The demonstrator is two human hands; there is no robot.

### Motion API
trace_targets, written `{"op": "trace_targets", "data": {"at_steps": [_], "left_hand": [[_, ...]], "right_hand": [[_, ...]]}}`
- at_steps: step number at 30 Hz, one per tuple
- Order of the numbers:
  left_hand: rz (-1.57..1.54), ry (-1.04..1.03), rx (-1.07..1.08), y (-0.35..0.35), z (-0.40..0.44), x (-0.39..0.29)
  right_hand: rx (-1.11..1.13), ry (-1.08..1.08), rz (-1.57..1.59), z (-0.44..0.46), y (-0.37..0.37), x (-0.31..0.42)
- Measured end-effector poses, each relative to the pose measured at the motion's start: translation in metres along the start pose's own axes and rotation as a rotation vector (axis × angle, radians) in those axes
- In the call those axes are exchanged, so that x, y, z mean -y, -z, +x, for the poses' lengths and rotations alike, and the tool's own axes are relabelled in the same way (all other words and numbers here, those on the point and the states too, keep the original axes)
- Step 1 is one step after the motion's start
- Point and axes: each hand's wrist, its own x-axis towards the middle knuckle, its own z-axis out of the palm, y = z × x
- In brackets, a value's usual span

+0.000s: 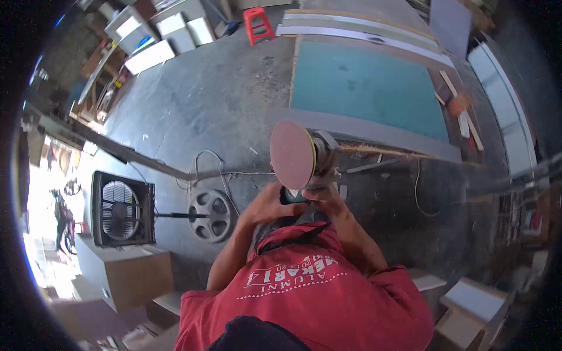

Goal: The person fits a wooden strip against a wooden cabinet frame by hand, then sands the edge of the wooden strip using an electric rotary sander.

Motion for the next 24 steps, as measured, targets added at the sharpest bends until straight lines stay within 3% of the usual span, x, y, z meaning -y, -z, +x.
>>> {"op": "trace_targets", "data": {"at_steps": [2,4,5,6,7,10,14,18,19,21,23,24], "left_hand": [[-0.008,-0.151,0.050,0.026,0.000,-0.007],[0.026,-0.103,0.069,0.047,-0.005,-0.009],[-0.243,-0.179,0.038,0.052,-0.008,-0.009],[-0.514,-0.251,0.002,0.056,-0.010,-0.010],[-0.558,-0.307,0.029,0.058,-0.013,-0.012],[-0.776,-0.315,0.215,0.048,-0.014,-0.011],[-1.033,-0.136,0.189,0.040,-0.019,0.015],[-1.178,-0.103,0.257,0.035,-0.033,-0.005],[-1.181,-0.088,0.292,0.032,-0.037,-0.011],[-1.149,-0.039,0.335,0.025,-0.039,-0.011],[-1.129,0.016,0.388,0.019,-0.038,-0.006],[-1.128,0.011,0.395,0.017,-0.035,-0.003]], "right_hand": [[-0.052,0.015,-0.286,-0.011,0.020,-0.006],[-0.102,-0.035,-0.474,-0.025,0.028,0.004],[-0.090,0.081,-0.937,-0.037,0.031,0.007],[-0.078,0.130,-1.170,-0.042,0.019,0.009],[-0.078,0.185,-1.403,-0.046,0.006,0.011],[-0.203,0.237,-1.200,-0.058,-0.053,0.013],[-0.467,0.045,-0.836,-0.088,-0.081,-0.023],[-0.484,-0.117,-1.177,-0.134,-0.085,-0.032],[-0.479,-0.077,-0.733,-0.144,-0.087,-0.032],[-0.465,-0.034,-0.302,-0.150,-0.095,-0.033],[-0.386,0.125,-0.233,-0.121,-0.122,-0.032],[-0.475,0.159,-0.266,-0.138,-0.111,-0.047]]}}
